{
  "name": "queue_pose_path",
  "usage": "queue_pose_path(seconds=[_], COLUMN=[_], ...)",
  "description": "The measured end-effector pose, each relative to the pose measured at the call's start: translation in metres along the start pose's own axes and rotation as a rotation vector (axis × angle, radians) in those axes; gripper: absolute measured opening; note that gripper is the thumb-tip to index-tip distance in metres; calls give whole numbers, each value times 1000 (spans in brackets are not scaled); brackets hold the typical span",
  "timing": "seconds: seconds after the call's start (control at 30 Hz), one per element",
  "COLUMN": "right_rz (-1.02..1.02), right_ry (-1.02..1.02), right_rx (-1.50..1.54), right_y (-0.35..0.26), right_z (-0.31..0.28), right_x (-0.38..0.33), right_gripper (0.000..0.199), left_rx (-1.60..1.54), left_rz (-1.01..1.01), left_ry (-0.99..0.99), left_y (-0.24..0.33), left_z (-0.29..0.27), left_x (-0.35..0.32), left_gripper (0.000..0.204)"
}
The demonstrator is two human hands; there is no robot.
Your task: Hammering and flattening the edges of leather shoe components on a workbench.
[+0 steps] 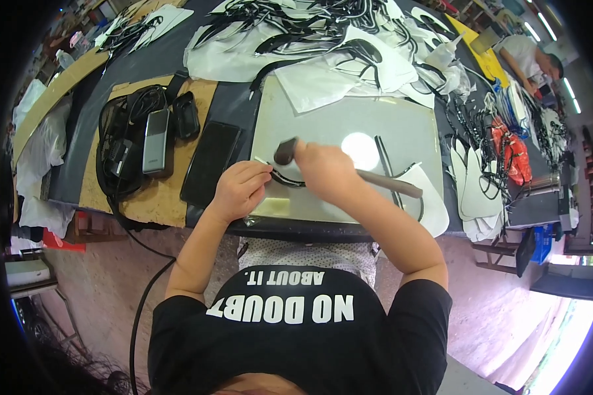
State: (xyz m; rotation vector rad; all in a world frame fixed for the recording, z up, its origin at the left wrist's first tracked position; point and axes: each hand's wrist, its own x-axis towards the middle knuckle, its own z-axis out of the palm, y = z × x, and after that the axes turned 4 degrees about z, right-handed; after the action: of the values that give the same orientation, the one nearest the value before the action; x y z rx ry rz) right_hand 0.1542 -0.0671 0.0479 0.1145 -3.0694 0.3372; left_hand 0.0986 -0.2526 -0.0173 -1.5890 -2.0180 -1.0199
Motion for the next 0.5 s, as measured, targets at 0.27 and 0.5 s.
queue_pose_path(seconds=[0.27,0.5], right_rz=[-34,-61], right_ry=[-89,-144], right_rx=[-87,-137], right_y=[0,-11], right_z=[-1,1], right_x=[6,9], right_gripper=[9,11], left_rx=[5,26], left_rz=[-13,-22], left_ry=[13,27], left_y=[-1,2], left_z=[2,0], left_x=[0,1], left_gripper=[15,14])
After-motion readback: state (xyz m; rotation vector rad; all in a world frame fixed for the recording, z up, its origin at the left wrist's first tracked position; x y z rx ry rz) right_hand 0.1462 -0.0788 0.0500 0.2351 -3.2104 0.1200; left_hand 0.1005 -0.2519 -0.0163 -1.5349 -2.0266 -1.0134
